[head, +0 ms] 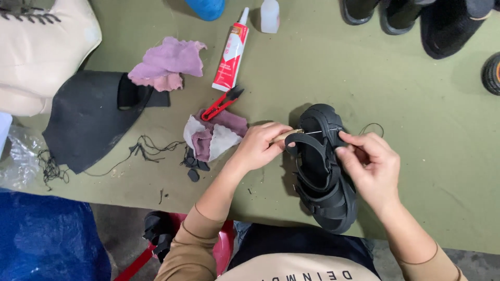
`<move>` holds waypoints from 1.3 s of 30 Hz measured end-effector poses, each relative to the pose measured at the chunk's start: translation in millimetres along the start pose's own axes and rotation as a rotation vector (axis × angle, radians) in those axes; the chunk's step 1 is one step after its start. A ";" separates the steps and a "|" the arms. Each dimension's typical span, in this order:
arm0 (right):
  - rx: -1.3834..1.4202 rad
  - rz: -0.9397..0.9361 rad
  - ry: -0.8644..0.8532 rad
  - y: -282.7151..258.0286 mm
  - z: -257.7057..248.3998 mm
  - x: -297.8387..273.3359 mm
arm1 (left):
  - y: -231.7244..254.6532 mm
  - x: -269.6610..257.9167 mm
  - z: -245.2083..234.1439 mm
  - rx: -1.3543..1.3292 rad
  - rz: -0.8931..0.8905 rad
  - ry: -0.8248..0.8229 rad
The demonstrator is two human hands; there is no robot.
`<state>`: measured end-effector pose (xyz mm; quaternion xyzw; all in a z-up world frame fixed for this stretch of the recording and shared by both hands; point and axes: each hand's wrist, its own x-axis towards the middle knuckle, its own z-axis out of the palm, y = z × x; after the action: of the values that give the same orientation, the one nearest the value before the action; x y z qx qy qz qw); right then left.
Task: The person uses a stitching awl and black thread to repair a black sandal. They repeatedly pierce the sandal's sole and strap with the awl, pull the thread through the holes, and tighten the stitches to secure the parts together.
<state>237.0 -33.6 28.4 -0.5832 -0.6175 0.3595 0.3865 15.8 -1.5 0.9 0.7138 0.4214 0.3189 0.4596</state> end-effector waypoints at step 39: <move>-0.366 -0.195 -0.067 15.0 -18.0 18.0 | -2.8 -23.2 74.2 0.160 -0.148 0.405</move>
<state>259.4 -14.8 23.9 -0.5688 -0.7385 0.2216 0.2863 67.2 -50.4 -31.1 0.6365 0.5802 0.3866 0.3297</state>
